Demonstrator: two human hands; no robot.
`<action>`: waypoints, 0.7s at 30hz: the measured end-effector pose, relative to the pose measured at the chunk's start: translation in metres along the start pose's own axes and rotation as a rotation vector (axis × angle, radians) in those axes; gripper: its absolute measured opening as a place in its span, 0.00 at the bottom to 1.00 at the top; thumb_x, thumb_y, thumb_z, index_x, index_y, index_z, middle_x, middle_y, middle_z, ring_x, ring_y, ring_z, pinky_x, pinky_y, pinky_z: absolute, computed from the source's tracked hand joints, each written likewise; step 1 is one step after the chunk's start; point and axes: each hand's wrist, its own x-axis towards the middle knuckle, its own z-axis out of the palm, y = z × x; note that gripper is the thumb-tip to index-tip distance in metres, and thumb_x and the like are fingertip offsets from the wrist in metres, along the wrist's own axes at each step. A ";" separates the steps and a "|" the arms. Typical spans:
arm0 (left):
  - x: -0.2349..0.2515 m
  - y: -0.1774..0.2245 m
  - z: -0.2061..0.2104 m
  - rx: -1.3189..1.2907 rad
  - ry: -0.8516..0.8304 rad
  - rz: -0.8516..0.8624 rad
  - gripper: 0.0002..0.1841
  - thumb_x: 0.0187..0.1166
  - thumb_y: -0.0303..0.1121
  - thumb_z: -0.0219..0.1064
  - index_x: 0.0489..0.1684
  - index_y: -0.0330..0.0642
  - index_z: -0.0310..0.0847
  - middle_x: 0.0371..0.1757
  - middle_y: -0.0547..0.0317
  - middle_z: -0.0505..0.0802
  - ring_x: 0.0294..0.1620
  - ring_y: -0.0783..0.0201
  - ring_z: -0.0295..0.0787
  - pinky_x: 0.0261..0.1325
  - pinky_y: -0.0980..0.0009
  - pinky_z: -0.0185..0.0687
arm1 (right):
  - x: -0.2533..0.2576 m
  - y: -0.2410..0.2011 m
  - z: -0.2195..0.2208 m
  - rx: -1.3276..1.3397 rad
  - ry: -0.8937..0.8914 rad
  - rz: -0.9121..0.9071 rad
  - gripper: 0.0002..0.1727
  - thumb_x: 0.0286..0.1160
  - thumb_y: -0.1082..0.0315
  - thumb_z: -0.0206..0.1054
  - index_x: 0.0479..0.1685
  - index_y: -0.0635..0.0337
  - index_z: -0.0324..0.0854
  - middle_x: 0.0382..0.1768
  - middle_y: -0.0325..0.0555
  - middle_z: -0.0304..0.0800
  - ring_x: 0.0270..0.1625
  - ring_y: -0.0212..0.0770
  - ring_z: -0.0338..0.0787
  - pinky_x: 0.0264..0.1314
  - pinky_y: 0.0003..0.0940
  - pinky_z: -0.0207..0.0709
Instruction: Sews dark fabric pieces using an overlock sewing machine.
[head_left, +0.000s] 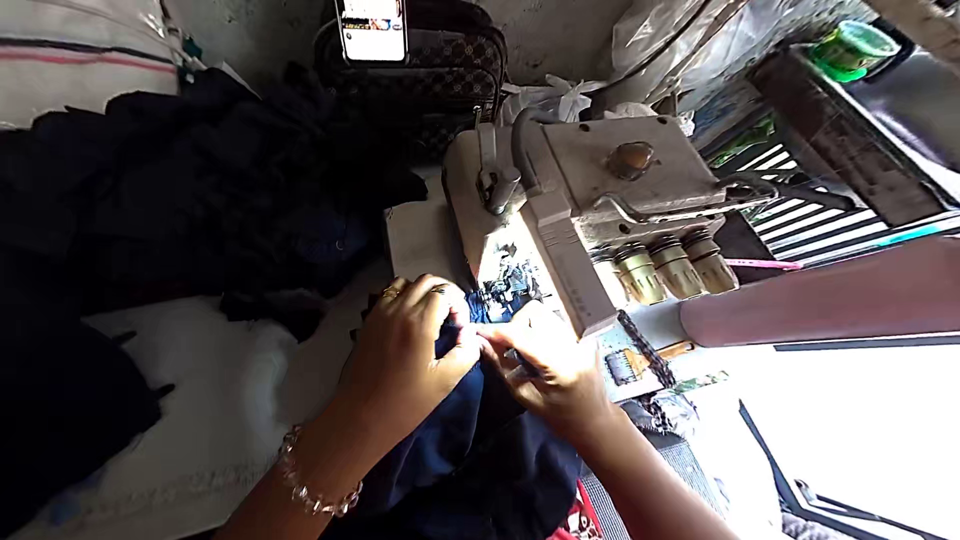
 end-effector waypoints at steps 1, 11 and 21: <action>0.001 -0.001 -0.001 0.011 0.003 -0.022 0.10 0.74 0.41 0.62 0.37 0.47 0.86 0.45 0.65 0.92 0.46 0.69 0.86 0.52 0.70 0.78 | -0.002 0.003 -0.004 0.003 -0.022 -0.014 0.10 0.77 0.60 0.70 0.41 0.51 0.96 0.26 0.44 0.88 0.29 0.36 0.84 0.29 0.27 0.73; 0.015 0.005 0.014 0.237 0.081 -0.099 0.12 0.74 0.38 0.61 0.31 0.39 0.84 0.30 0.52 0.88 0.34 0.53 0.88 0.35 0.56 0.79 | -0.003 0.022 -0.022 0.017 -0.027 0.082 0.11 0.75 0.61 0.64 0.35 0.58 0.88 0.29 0.47 0.92 0.34 0.41 0.92 0.33 0.35 0.82; -0.054 0.038 0.035 0.404 0.134 0.058 0.19 0.88 0.44 0.52 0.60 0.57 0.92 0.59 0.52 0.93 0.61 0.49 0.83 0.63 0.55 0.68 | -0.062 -0.005 -0.013 0.817 -0.056 0.688 0.12 0.76 0.59 0.72 0.38 0.61 0.86 0.30 0.31 0.89 0.34 0.14 0.84 0.40 0.13 0.78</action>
